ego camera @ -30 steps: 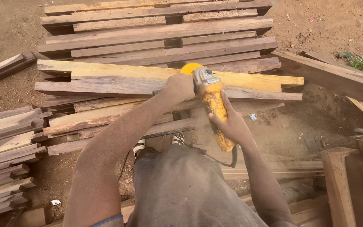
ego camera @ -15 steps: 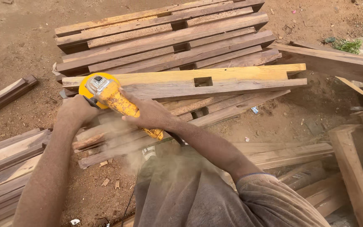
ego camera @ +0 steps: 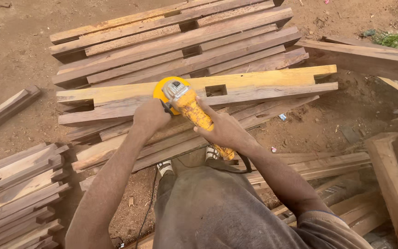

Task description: The person sands the surfaces and edges of several wooden planks using a handheld power sander.

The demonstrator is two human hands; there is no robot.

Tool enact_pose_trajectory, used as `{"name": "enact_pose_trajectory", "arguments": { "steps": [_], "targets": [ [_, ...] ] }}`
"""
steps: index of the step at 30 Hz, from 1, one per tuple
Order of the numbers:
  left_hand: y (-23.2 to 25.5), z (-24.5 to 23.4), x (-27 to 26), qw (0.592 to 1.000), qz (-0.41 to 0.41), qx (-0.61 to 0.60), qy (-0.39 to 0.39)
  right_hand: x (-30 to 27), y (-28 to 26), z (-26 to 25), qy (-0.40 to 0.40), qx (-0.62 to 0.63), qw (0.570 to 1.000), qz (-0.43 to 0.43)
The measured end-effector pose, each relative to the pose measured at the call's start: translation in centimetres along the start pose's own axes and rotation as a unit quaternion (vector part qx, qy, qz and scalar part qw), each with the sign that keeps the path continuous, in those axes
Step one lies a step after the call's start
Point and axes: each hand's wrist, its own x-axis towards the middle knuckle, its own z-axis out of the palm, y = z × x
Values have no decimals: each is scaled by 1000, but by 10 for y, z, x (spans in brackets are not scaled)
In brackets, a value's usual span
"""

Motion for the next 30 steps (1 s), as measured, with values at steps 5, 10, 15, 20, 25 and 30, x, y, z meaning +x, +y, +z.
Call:
{"name": "enact_pose_trajectory", "arguments": {
  "steps": [5,10,15,20,25,30],
  "targets": [
    [97,33,11,999,17,-32,-31,-27,76,-40,-18,-35,998,44],
    [155,62,22,999,33,-34,-16,-43,137,-66,-15,-3,997,71],
    [200,83,33,998,59,-34,2,-56,181,-81,12,-19,998,61],
    [249,109,67,990,137,22,-6,-71,212,-83,35,-28,989,140],
    [276,121,89,982,171,79,19,-79,215,-64,111,18,967,228],
    [219,105,90,986,138,64,74,-54,178,-28,138,26,975,174]
  ]
}}
